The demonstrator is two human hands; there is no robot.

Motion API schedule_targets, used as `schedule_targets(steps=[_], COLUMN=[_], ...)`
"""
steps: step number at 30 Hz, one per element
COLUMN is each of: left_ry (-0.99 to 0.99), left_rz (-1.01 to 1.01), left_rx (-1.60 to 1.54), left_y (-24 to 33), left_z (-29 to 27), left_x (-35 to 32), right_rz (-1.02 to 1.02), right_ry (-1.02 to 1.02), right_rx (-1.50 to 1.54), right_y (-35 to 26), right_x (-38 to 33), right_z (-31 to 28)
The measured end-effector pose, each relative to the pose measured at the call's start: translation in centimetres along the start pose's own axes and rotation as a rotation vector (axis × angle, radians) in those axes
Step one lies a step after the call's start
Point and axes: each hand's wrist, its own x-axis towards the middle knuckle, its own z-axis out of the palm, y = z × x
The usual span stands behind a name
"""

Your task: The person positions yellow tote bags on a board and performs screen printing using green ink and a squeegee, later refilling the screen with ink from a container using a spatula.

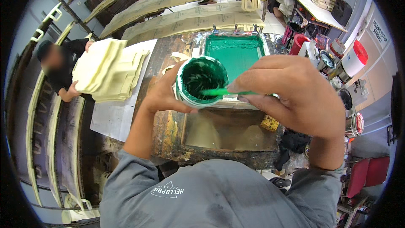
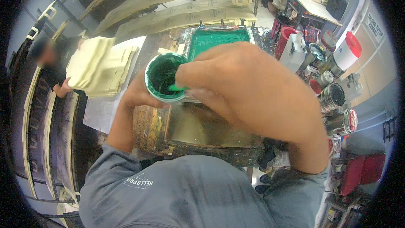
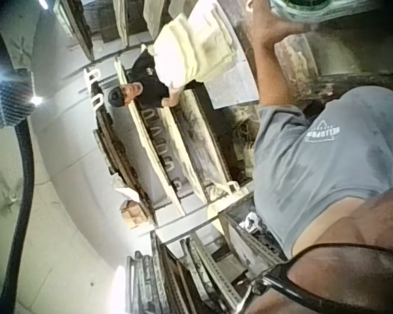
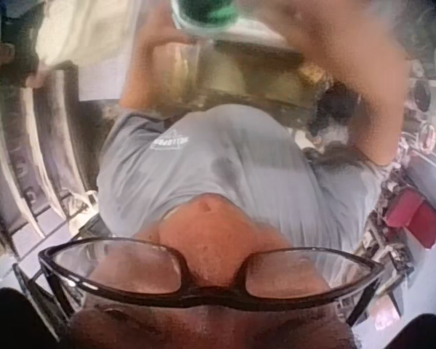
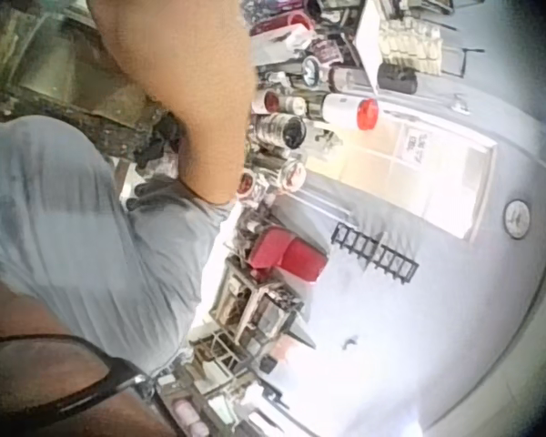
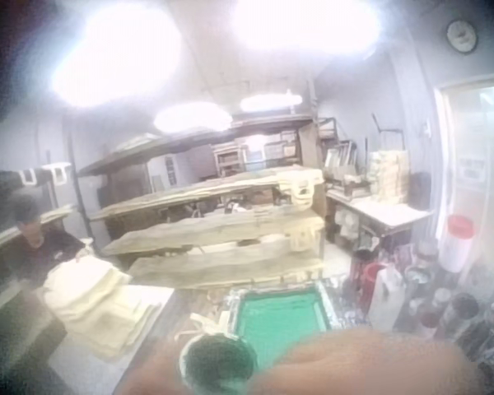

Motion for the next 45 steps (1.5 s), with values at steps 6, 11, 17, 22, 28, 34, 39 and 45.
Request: schedule_targets(steps=[6,11,17,22,28,34,39,45], left_ry=[-0.523,-0.763,-0.798,-0.88,-0.858,-0.676,-0.524,-0.447], left_rz=[-0.231,-0.185,-0.035,0.146,0.023,-0.151,-0.172,0.047], left_rx=[-0.402,-0.426,-0.519,-0.269,0.03,0.182,0.288,0.564], left_y=[2.2,-0.5,-2.7,-1.4,0.9,1.5,2.3,1.5], left_z=[-3.1,-4.2,-5.6,-6.7,-6.0,-4.5,-2.9,-0.2], left_x=[0.3,0.8,0.7,2.7,3.7,3.1,2.3,-0.6], right_rz=[-0.454,-0.562,-0.55,-0.355,-0.161,0.045,0.198,0.481], right_ry=[-0.028,-0.078,-0.022,-0.17,-0.238,-0.431,-0.453,-0.446], right_rx=[-0.083,-0.433,-0.697,-0.648,-0.451,-0.293,-0.132,0.251], right_y=[1.3,0.5,-0.1,-0.9,-0.5,0.5,3.0,5.6], right_x=[3.6,3.8,1.9,0.7,-0.6,-1.7,-2.1,-3.9], right_z=[-0.5,0.1,2.5,3.4,4.4,4.9,5.6,7.4])
